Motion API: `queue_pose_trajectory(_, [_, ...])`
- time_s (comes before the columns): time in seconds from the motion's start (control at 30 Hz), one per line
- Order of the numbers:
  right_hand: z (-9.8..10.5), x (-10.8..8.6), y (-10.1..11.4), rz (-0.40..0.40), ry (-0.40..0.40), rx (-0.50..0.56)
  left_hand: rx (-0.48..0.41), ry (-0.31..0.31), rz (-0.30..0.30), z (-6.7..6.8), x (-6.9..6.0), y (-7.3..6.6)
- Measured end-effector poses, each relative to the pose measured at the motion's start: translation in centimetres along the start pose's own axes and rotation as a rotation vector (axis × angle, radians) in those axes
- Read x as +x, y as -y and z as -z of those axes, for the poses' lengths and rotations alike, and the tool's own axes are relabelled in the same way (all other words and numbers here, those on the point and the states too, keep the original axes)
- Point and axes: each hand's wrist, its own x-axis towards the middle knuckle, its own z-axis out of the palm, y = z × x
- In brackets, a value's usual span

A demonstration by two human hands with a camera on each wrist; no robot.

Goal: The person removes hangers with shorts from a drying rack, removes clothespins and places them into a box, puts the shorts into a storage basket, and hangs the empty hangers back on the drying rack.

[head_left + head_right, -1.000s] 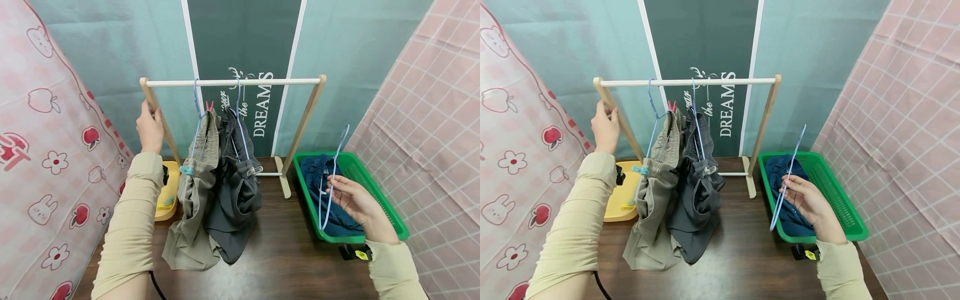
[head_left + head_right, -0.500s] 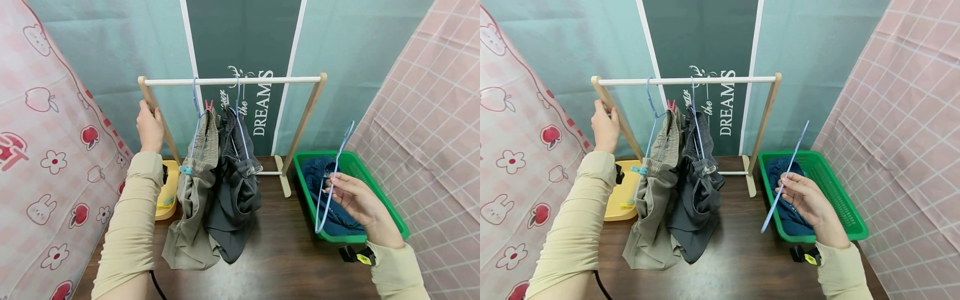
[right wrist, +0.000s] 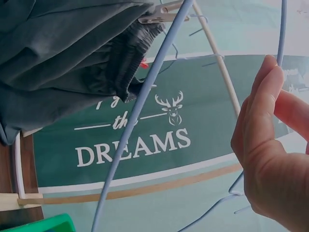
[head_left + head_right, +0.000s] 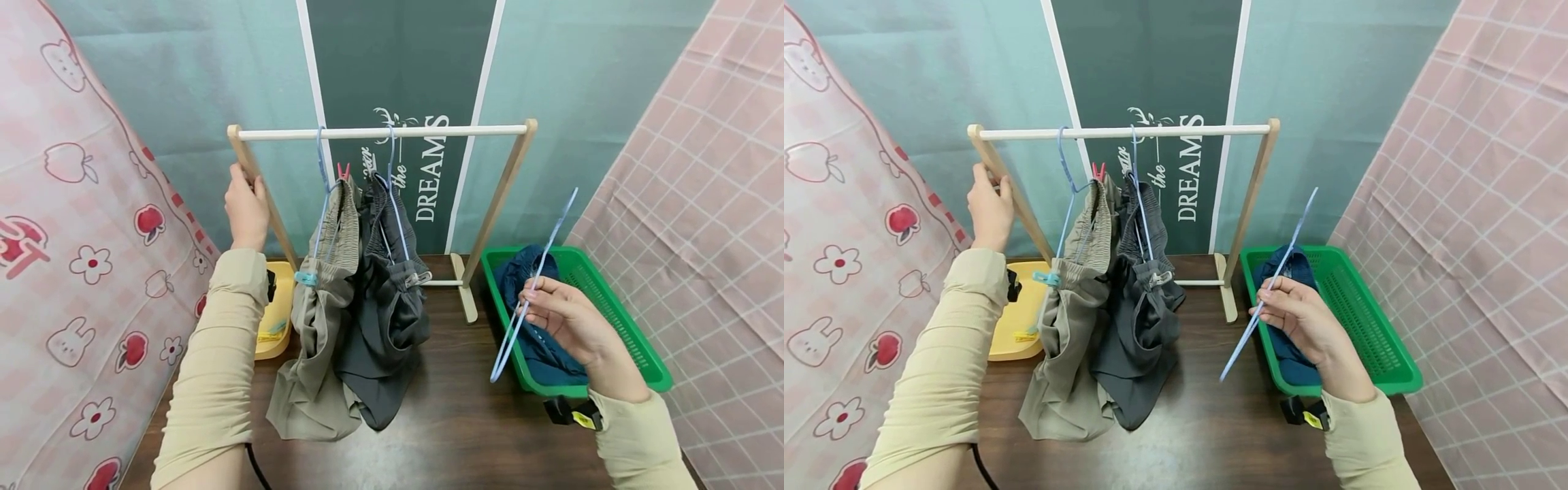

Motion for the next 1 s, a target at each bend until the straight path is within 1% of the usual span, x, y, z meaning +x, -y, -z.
queue_pose_trajectory(0.07, [-0.1, 0.1, -0.2, -0.007, -0.017, -0.006, -0.001, -0.003, -0.005, 0.0, 0.0, 0.0])
queue_pose_trajectory(0.13, [-0.2, 0.2, -0.3, -0.02, -0.038, 0.011, -0.005, -0.005, -0.007, 0.0, -0.1, 0.0])
queue_pose_trajectory(0.23, [-0.4, 0.2, -0.3, -0.04, -0.069, 0.073, -0.004, -0.006, -0.008, 0.0, -0.1, 0.0])
queue_pose_trajectory(0.33, [-0.6, 0.1, 0.0, -0.04, -0.085, 0.126, -0.003, -0.006, -0.007, 0.0, -0.1, -0.1])
queue_pose_trajectory(0.57, [-0.9, -0.1, 1.2, 0.046, -0.067, 0.155, -0.005, -0.007, -0.002, 0.0, -0.2, -0.1])
queue_pose_trajectory(0.8, [-1.6, 0.5, 2.8, 0.093, -0.048, 0.246, -0.001, -0.015, -0.012, 0.0, -0.2, 0.0])
queue_pose_trajectory(0.9, [-1.9, 0.9, 3.3, 0.103, -0.071, 0.253, -0.005, -0.011, -0.013, 0.0, -0.2, 0.0])
queue_pose_trajectory(1.0, [-2.2, 1.2, 3.8, 0.121, -0.099, 0.238, -0.006, -0.007, -0.017, 0.1, -0.3, 0.0])
